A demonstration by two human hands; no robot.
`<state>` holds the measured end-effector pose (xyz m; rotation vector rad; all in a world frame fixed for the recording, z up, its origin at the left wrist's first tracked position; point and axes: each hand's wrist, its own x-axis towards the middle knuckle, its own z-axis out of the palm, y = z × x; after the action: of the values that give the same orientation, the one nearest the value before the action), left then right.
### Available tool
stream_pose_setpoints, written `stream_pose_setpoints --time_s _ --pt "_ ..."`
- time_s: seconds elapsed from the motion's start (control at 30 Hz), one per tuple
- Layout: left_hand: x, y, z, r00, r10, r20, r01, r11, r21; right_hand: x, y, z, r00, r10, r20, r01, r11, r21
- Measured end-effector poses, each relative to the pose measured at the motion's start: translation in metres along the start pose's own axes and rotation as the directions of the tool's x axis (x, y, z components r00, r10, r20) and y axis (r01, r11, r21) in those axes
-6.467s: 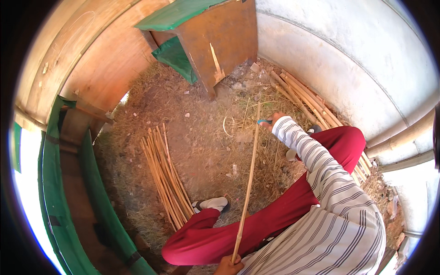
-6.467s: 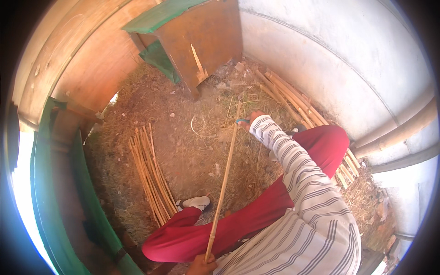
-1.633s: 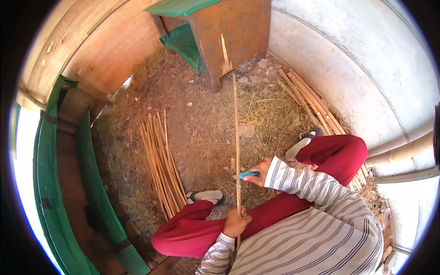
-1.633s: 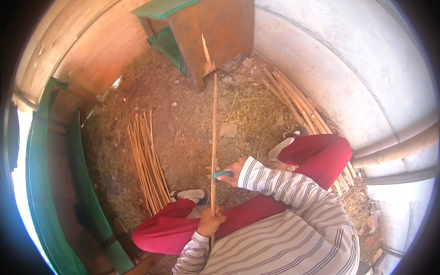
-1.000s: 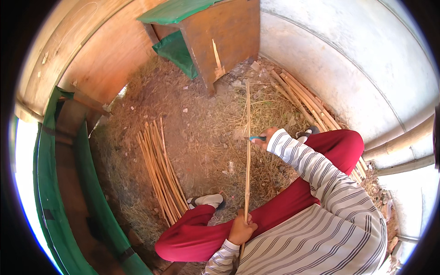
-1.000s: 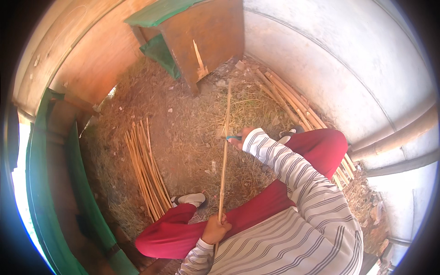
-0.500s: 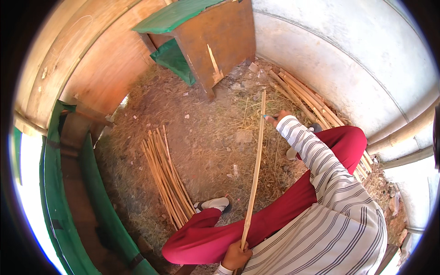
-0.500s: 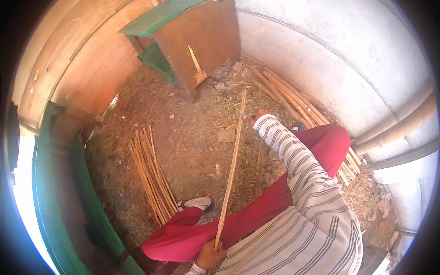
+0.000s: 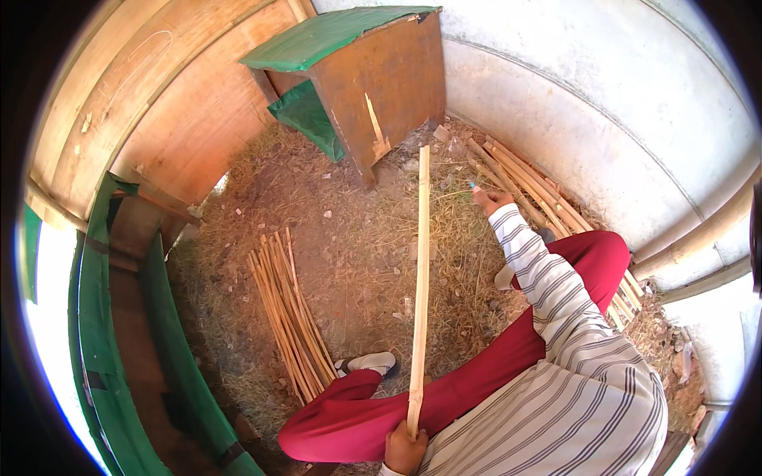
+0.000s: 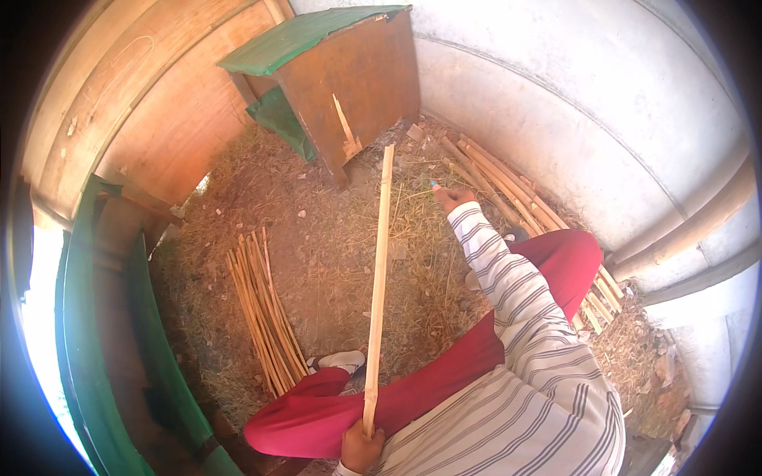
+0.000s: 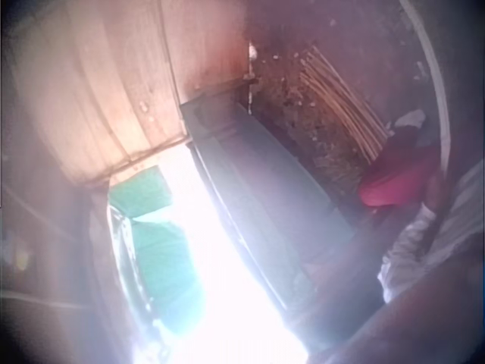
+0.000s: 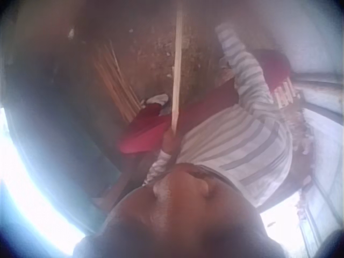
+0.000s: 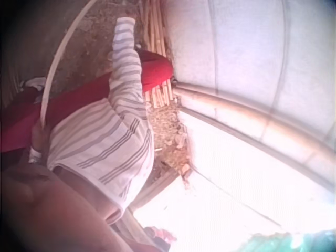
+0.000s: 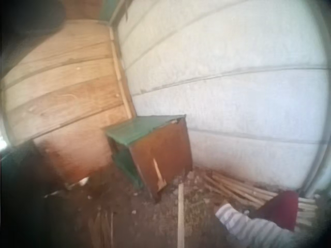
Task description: The person sits on the ground and uses a small knife to shave thin strips off a long wooden stick. They hold the stick with their left hand and scrape the blade along its length with their right hand, creating wood shavings that fall to the floor.
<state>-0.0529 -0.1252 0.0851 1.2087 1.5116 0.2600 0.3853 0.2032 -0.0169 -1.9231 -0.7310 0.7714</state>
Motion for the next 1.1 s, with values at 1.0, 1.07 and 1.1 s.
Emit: stream_pose_setpoints --time_s 1.0,1.07,1.1 --pt "0.126 0.059 0.013 0.969 0.244 0.040 -0.238 0.964 -0.117 -0.211 -0.045 0.005 0.486 -0.310 0.817 0.663 0.740 -0.114" --pt "0.132 0.050 0.017 0.971 0.224 0.078 -0.207 0.961 -0.183 -0.210 -0.046 0.006 0.487 -0.317 0.814 0.684 0.717 -0.131" --pt "0.133 0.047 0.019 0.973 0.213 0.086 -0.197 0.966 -0.164 -0.209 -0.047 0.006 0.490 -0.323 0.810 0.696 0.704 -0.141"
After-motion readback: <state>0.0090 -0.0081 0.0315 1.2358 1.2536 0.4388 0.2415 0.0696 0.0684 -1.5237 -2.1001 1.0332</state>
